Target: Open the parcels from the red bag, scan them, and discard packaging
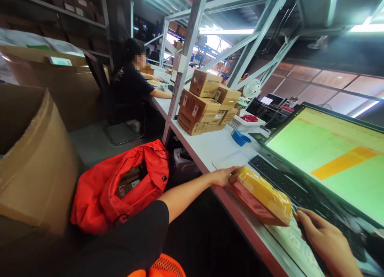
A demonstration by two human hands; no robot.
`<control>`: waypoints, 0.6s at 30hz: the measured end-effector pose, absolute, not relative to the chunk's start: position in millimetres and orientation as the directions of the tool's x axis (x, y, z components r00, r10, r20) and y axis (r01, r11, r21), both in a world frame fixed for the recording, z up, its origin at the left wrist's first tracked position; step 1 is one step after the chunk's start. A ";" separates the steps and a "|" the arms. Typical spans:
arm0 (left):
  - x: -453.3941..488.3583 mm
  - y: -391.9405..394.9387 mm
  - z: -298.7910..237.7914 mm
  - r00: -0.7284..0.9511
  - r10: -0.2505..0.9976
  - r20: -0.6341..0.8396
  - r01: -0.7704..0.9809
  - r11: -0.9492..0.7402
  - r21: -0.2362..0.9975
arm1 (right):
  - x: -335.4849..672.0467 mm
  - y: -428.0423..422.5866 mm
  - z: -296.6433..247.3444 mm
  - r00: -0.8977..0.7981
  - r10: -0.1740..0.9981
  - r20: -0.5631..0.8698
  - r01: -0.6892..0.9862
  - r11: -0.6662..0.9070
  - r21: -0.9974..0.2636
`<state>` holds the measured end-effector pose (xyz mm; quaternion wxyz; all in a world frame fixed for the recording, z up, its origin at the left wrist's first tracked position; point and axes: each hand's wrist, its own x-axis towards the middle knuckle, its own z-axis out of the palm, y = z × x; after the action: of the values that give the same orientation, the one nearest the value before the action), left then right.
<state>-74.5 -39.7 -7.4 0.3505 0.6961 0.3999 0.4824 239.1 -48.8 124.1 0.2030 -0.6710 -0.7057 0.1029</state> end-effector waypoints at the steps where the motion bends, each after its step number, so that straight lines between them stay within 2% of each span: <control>1: -74.3 -39.2 -8.5 0.214 0.893 0.396 0.219 -0.439 0.871 | 237.0 -51.6 126.2 -0.017 0.989 0.146 0.908 0.076 -0.412; 8: -72.7 -37.5 -15.0 0.191 0.870 0.454 0.208 -0.488 0.848 | 228.3 -67.5 135.6 -0.024 0.992 0.128 0.916 0.073 -0.393; 18: -71.7 -38.5 -15.4 0.198 0.869 0.454 0.262 -0.493 0.830 | 245.3 -65.1 118.2 -0.112 0.959 0.261 0.921 0.199 -0.335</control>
<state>-71.7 -38.5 -15.4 0.3079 0.7100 0.3983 0.4924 245.3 -65.1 118.2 0.2131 -0.6312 -0.7445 0.0445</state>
